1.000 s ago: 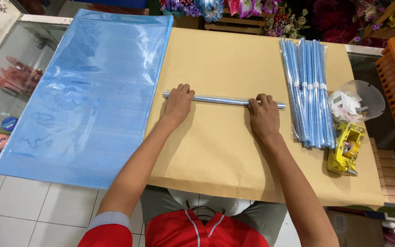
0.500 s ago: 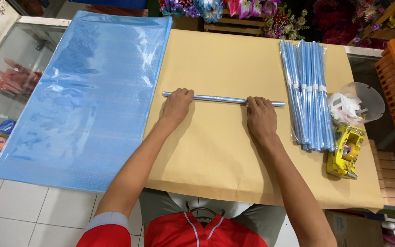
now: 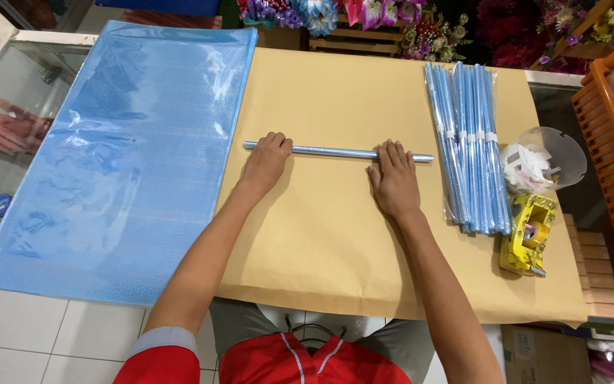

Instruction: The person rolls a sheet of clear plastic wrap around a blue stick to form a tight cylindrical bundle. They then secure the bundle with a small white tie and place it with other finished bundles. The process is repeated with a second sheet and stick.

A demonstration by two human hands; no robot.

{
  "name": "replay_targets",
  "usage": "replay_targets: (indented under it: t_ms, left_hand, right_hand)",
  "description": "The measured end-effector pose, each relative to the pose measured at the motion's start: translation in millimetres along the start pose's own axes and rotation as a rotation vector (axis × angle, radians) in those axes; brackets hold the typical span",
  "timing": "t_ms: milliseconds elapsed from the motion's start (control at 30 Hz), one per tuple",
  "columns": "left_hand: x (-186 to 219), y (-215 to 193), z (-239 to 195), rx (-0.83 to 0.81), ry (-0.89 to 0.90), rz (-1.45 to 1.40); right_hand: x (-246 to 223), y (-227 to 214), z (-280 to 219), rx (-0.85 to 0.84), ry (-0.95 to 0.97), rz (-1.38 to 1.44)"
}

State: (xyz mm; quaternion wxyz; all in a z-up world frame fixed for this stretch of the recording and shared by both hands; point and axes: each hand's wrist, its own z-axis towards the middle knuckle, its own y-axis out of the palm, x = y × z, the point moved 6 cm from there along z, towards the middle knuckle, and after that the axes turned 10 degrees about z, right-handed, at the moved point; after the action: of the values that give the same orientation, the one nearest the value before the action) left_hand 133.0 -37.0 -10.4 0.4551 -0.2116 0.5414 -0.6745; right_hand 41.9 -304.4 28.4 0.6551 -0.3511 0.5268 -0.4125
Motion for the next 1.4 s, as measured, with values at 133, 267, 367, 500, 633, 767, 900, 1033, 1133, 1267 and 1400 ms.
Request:
replay_targets:
  t_ms: [133,267,367,500,633,767,900,1033,1133,1267,1400]
  left_hand:
    - [8,-11,-1,-0.003,0.035,0.064]
    - [12,-28,-2,0.057,0.066,0.124]
    - [12,-30,-4,0.072,0.079,0.114]
    - [16,-34,-4,0.005,0.139,0.093]
    - [14,-28,-4,-0.031,0.166,0.119]
    - [14,-31,-2,-0.079,0.177,0.092]
    - [16,-24,-2,-0.04,0.148,0.093]
    - [15,-14,-4,-0.018,0.132,0.056]
    - [14,-15,-3,0.006,0.111,0.056]
    - [19,-23,-4,0.005,0.103,0.16]
    - [27,-31,-9,-0.054,0.126,0.303]
  right_hand:
    - [9,8,1,-0.014,0.027,-0.042]
    - [9,6,2,-0.006,0.039,-0.034]
    - [8,4,2,0.0,0.053,-0.036]
    - [13,8,0,-0.006,0.089,-0.058]
    - [13,7,0,-0.005,0.087,-0.057]
    - [13,8,2,-0.018,0.1,-0.048]
    - [14,8,1,-0.015,0.108,-0.058]
    - [15,9,-1,0.0,0.098,-0.051]
    - [13,8,1,0.005,0.085,-0.047]
    - [16,12,1,0.023,0.079,-0.054]
    - [3,-5,-4,0.11,0.03,-0.065]
